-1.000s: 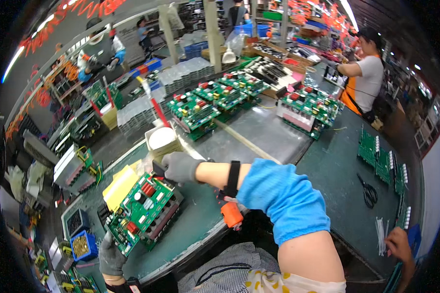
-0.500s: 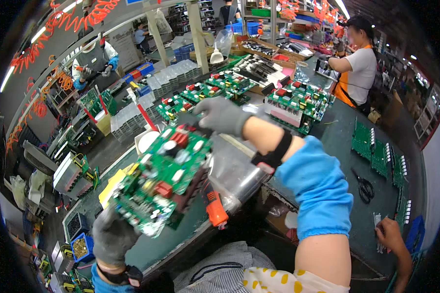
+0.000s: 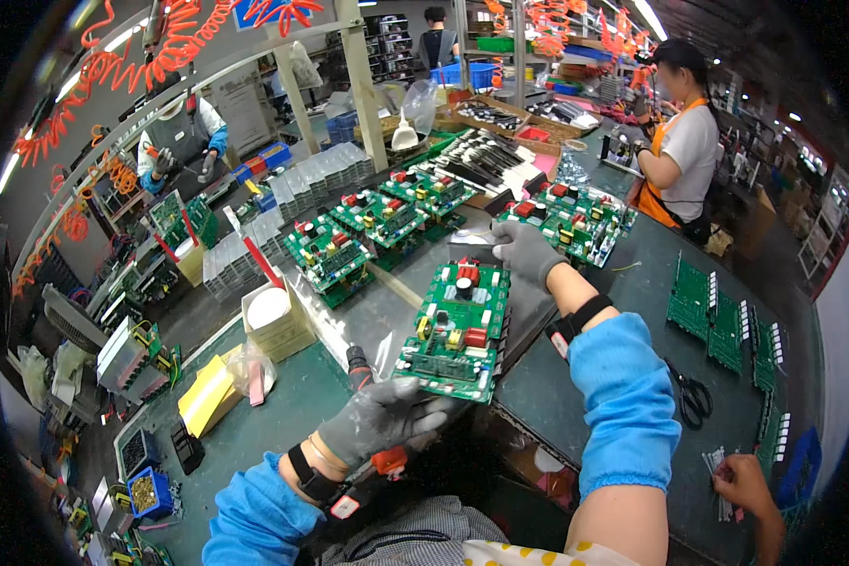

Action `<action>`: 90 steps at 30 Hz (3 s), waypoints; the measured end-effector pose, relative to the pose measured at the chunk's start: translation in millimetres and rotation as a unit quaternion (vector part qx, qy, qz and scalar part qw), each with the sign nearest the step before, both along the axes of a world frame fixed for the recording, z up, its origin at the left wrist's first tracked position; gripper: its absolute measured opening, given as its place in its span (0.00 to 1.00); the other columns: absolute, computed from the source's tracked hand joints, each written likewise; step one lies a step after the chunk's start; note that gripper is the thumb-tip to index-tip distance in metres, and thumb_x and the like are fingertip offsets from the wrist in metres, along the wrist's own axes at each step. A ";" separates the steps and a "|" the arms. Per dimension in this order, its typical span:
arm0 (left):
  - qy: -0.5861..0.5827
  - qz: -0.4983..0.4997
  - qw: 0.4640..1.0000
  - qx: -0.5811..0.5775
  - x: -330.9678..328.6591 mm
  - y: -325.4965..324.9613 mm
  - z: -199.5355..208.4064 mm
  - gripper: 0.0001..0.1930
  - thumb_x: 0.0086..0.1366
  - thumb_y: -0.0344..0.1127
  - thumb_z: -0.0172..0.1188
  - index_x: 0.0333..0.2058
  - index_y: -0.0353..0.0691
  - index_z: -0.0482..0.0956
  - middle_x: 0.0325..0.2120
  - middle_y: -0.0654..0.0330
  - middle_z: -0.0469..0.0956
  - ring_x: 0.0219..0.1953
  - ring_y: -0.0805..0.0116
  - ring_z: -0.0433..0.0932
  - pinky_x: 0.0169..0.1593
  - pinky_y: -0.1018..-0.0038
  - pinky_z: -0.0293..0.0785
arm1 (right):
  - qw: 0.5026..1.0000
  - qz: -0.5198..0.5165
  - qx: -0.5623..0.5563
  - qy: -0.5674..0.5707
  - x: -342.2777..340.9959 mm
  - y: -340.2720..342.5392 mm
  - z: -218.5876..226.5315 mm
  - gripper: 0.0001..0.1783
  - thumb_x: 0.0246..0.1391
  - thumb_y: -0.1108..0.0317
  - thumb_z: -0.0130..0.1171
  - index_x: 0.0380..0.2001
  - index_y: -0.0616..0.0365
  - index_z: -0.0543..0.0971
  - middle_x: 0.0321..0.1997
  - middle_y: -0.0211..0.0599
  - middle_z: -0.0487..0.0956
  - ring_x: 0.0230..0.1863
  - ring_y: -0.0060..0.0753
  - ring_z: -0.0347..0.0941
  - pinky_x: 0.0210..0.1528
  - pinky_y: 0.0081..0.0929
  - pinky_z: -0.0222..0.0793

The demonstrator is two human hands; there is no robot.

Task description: The recorder is assembling an electronic inverter component by attaching heat sinks and circuit boards using an electric screwdriver.

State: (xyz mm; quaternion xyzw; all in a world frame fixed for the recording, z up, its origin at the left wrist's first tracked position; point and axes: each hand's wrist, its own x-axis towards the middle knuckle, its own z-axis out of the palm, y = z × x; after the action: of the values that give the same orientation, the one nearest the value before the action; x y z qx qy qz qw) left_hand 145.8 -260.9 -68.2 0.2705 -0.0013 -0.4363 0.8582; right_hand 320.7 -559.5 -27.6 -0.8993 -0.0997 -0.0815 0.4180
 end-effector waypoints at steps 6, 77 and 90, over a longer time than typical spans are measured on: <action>-0.122 -0.112 0.965 0.206 1.9 -26.2 14.2 0.26 0.71 0.36 0.54 0.63 0.33 0.63 0.57 0.53 0.72 0.56 0.64 0.74 0.59 0.69 0.73 | 0.925 0.192 -0.288 -0.154 -74.4 57.2 28.7 0.33 0.49 0.45 0.65 0.52 0.57 0.76 0.55 0.51 0.74 0.59 0.52 0.69 0.61 0.39 0.66; 0.138 0.705 0.320 0.617 -544.2 533.6 91.1 0.27 0.65 0.59 0.59 0.51 0.45 0.76 0.45 0.62 0.77 0.43 0.70 0.74 0.49 0.73 0.70 | 0.474 0.635 0.243 0.560 -397.3 662.1 52.3 0.44 0.66 0.41 0.45 0.70 0.65 0.49 0.73 0.54 0.54 0.67 0.57 0.61 0.64 0.50 0.64; 0.127 0.759 0.334 0.545 -530.2 534.7 80.3 0.23 0.64 0.64 0.57 0.35 0.49 0.82 0.24 0.71 0.76 0.24 0.78 0.69 0.26 0.77 0.63 | 0.418 0.590 0.275 0.634 -463.3 717.5 23.5 0.44 0.66 0.37 0.41 0.73 0.41 0.37 0.78 0.46 0.39 0.73 0.65 0.47 0.68 0.58 0.56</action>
State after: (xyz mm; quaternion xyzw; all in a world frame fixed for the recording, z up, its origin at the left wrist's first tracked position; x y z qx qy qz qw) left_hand -384.4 273.8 12.1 0.5033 0.5513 0.4702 0.4708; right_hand -142.6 158.0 -4.1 -0.2540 -0.2854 0.7550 0.5330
